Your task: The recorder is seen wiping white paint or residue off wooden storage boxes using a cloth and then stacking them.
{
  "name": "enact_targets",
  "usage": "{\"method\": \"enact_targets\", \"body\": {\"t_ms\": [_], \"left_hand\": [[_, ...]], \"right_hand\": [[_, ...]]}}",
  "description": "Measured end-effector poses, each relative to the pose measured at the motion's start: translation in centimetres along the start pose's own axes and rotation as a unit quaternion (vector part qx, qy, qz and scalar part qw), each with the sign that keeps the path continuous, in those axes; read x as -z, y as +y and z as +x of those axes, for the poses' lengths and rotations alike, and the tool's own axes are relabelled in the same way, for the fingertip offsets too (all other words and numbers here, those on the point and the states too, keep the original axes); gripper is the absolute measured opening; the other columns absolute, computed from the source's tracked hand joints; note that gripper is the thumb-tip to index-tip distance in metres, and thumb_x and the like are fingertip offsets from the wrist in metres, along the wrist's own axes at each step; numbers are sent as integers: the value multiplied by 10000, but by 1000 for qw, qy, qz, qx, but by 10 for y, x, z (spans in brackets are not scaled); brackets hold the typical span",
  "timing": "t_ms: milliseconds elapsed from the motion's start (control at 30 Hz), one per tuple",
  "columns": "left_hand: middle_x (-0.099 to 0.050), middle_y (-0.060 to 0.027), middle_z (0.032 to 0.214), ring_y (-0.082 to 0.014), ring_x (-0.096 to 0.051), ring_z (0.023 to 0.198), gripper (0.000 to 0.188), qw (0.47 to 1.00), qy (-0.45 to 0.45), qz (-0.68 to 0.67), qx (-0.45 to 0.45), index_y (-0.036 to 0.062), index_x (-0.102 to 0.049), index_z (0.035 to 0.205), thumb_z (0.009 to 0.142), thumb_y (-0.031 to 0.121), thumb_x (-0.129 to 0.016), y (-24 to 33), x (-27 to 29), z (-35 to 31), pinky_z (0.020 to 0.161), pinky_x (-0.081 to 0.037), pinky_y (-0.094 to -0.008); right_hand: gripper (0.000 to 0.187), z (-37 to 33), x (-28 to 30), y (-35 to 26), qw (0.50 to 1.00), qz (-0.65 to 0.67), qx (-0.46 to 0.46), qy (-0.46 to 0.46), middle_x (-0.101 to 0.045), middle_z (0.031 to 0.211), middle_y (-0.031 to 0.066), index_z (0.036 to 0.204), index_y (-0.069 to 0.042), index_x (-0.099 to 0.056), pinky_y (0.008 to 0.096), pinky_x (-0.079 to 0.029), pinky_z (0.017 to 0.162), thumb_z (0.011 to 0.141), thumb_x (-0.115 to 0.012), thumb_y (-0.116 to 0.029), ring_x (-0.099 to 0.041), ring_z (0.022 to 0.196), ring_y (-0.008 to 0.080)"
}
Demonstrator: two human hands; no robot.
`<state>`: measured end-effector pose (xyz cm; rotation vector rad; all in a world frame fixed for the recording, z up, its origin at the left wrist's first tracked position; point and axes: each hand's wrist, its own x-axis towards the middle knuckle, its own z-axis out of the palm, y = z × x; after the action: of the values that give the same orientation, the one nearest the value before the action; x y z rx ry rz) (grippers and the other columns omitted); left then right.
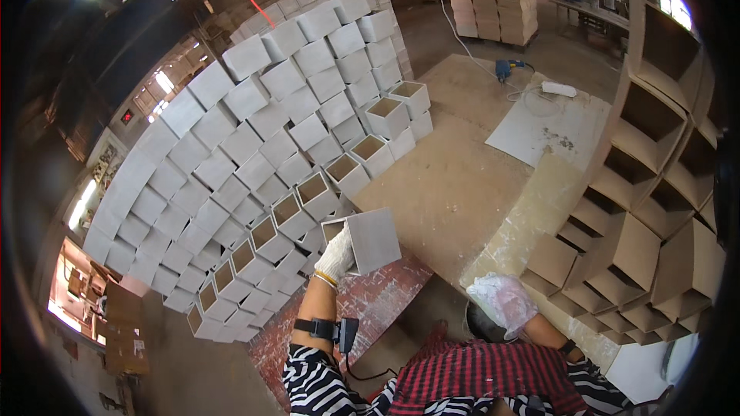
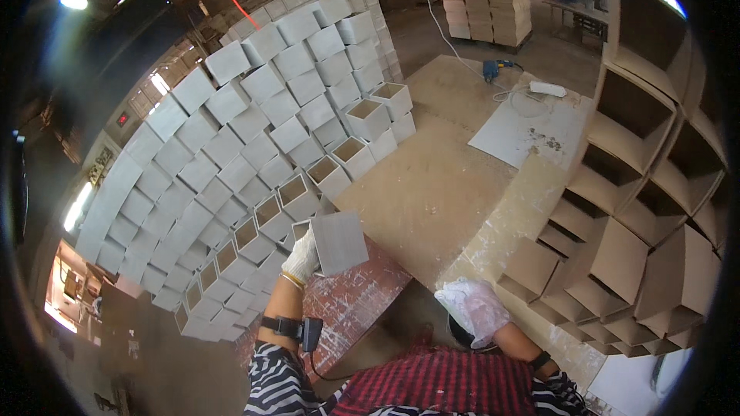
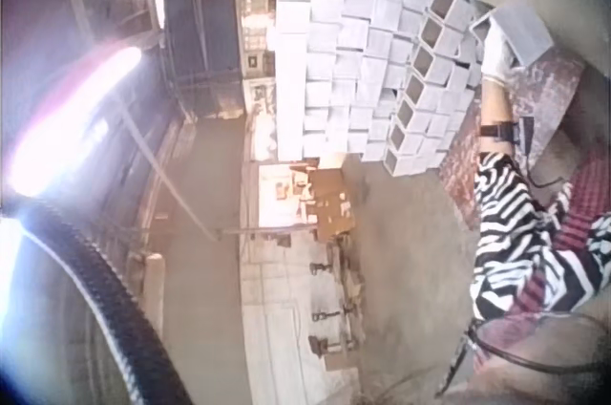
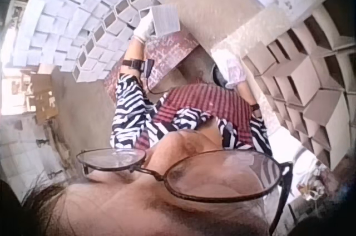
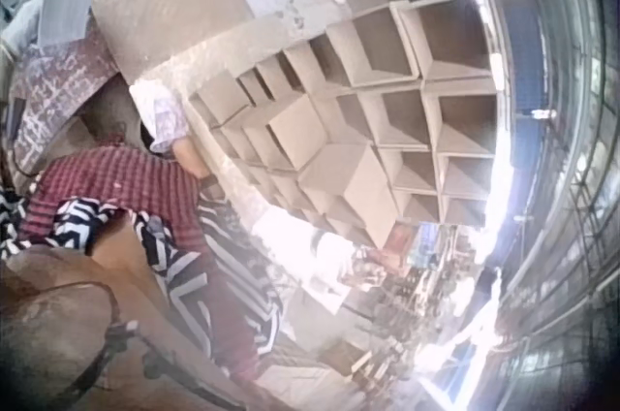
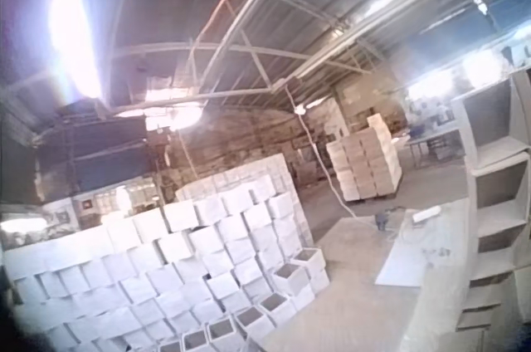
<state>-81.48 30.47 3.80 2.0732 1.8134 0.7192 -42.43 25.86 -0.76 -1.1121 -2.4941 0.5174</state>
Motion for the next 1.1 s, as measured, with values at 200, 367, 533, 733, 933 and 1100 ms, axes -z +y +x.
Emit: {"method": "enact_targets", "body": {"t_ms": [200, 367, 533, 733, 933, 1100], "left_hand": [[-581, -199, 1214, -336, -597, 1065, 504, 998, -19, -1, 66, 94, -310, 1414, 968, 271, -464, -78, -8, 106, 883, -479, -389], [-586, -134, 1244, -248, -559, 1110, 752, 971, -32, -160, 174, 53, -513, 1305, 949, 621, -172, -77, 15, 184, 941, -416, -343], [-586, -202, 1212, -314, -542, 1149, 772, 957, -79, -203, 194, 13, -521, 1282, 939, 624, -196, -84, 33, 255, 952, -412, -365], [-480, -260, 1310, -394, -429, 1249, 801, 979, -176, 26, 96, 48, -372, 1385, 916, 615, -56, -145, 15, 338, 1078, -271, -432], [-439, -252, 1354, -369, -391, 1291, 806, 968, -217, 77, 96, 35, -430, 1352, 922, 600, -50, -154, 8, 386, 1101, -236, -427], [-415, -248, 1372, -374, -369, 1306, 765, 968, -194, 30, 155, 28, -401, 1370, 941, 548, -40, -177, -10, 416, 1107, -228, -436]], "right_hand": [[266, 38, -15, 16, 998, -17, -68, 9, -655, 1070, 92, 1070, -141, -659, 389, -472, 907, 833, -539, -149, -599, 1011, 291], [280, 75, -37, 39, 996, -29, -75, 29, -648, 1090, 114, 1081, -133, -654, 385, -470, 923, 822, -551, -164, -608, 1013, 283], [246, 93, -44, 42, 994, -25, -89, 59, -658, 1034, 125, 1035, -118, -660, 383, -492, 882, 811, -571, -164, -627, 954, 290], [217, 100, -52, 57, 985, -33, -152, 75, -668, 973, 132, 1006, -113, -663, 393, -513, 817, 814, -586, -181, -637, 887, 307], [208, 103, -53, 52, 977, -25, -192, 91, -676, 963, 128, 993, -110, -682, 379, -517, 822, 821, -599, -192, -643, 888, 290], [221, 108, -43, 47, 978, -72, -193, 37, -679, 999, 119, 1016, -121, -692, 368, -508, 868, 830, -594, -188, -643, 933, 286]]}}
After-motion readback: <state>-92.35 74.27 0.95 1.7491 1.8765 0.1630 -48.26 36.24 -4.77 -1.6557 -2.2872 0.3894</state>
